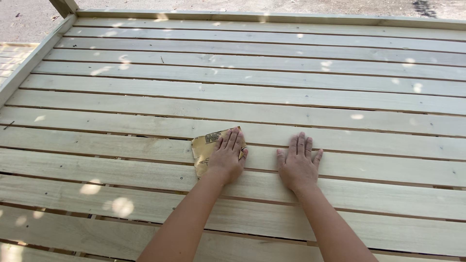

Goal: The person sands a slatted wooden surface outdoors, holding a piece of sandpaper in one hand and rubbing it back and forth along the wooden slats while the other hand rests on the surface for support. They work across different sections of the slats throughout the episode.

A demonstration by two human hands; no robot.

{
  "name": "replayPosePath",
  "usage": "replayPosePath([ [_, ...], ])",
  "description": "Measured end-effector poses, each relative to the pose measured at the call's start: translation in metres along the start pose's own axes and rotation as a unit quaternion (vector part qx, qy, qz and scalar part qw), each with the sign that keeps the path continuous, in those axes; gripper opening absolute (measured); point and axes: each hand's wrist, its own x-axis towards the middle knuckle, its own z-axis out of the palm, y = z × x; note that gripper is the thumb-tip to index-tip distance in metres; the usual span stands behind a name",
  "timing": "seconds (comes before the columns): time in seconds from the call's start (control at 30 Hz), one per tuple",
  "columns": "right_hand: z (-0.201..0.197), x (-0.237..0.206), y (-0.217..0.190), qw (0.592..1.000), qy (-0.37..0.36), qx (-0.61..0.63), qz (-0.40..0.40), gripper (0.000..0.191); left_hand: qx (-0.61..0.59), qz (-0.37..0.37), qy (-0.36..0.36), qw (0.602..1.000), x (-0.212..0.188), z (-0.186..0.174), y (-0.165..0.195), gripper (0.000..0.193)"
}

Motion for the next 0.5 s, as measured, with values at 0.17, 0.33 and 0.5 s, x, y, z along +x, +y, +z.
replayPosePath([
  [0.17, -0.012, 0.011, 0.038, 0.999, 0.003, -0.022, 0.037, 0.085, -0.002, -0.046, -0.018, 0.999, 0.067, -0.03, 0.006, 0.07],
  [0.33, -0.014, 0.017, 0.031, 0.998, -0.001, -0.025, 0.054, 0.085, 0.003, -0.032, 0.001, 0.999, 0.061, -0.027, 0.019, 0.071],
  [0.5, -0.016, 0.013, 0.028, 0.998, -0.004, -0.027, 0.055, 0.083, 0.036, 0.015, -0.018, 0.999, -0.011, -0.001, 0.03, 0.07],
])
